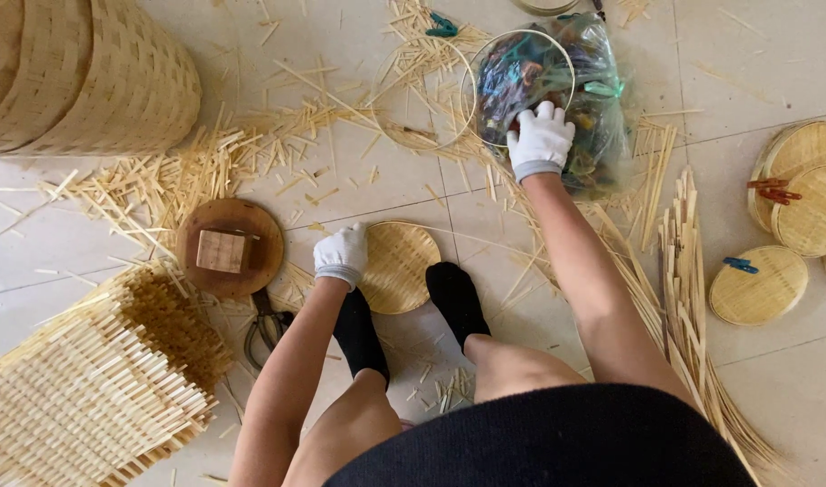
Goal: The person sits on the floor and uses shears to trim the edges of a woven bamboo mat. They then place a circular bamboo frame over the mat, press it down, and secure it with a clothespin. The person repeats this process with another mat and frame.
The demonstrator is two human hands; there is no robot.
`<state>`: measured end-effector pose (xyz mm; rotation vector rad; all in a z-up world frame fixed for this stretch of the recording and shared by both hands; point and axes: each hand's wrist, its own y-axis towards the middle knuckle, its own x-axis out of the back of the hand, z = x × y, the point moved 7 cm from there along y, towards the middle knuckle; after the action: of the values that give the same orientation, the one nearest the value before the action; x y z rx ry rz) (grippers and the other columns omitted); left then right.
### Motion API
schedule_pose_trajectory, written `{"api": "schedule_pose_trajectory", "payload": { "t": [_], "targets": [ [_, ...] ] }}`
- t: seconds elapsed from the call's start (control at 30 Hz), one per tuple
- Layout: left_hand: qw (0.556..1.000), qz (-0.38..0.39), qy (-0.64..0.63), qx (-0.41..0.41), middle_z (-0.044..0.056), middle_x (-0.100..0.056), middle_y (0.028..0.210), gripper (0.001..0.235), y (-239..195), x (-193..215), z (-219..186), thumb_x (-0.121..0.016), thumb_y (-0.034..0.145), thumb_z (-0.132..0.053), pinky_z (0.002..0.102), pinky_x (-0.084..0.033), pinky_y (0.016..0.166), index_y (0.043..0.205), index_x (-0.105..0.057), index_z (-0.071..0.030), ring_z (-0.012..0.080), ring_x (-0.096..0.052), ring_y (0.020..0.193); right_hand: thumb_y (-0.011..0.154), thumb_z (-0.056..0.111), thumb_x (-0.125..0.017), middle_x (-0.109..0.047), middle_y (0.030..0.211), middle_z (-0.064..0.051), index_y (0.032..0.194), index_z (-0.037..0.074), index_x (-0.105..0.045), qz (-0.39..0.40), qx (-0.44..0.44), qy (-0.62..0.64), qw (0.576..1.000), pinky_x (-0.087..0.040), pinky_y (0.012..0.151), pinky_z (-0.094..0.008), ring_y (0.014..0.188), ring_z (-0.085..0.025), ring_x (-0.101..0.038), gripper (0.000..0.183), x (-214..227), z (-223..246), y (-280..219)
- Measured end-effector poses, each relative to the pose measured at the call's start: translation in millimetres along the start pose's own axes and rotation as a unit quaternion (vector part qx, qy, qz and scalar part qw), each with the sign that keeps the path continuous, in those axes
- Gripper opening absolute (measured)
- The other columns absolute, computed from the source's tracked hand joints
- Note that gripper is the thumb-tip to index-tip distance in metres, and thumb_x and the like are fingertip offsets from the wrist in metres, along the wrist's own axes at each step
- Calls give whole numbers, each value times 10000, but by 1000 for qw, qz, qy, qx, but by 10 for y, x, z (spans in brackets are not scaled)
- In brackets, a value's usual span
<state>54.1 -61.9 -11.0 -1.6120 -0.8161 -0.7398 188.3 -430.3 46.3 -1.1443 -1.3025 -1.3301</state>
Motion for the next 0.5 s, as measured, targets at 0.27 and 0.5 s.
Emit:
{"api": "schedule_pose_trajectory", "payload": {
  "t": [0.27, 0.5],
  "targets": [
    [1000, -11, -11, -10, 171, -734, 1065, 241, -62, 110, -21, -492, 970, -207, 519, -571, 753, 1167, -622, -155, 380, -731, 934, 873, 329, -837, -671, 1096, -67, 1044, 160, -662, -55, -90, 273, 956, -534, 878, -416, 1024, -274, -649, 297, -205, -575, -334],
    [999, -33, -14, -17, 179, -732, 1046, 222, -8, -63, 34, -506, 945, -180, 518, -573, 735, 1129, -625, -149, 379, -735, 908, 1036, 218, -647, -643, 1161, -104, 1215, 135, -515, 51, -229, 755, 612, -602, 831, -479, 1055, -245, -672, 237, 134, -83, -559]
  ]
}}
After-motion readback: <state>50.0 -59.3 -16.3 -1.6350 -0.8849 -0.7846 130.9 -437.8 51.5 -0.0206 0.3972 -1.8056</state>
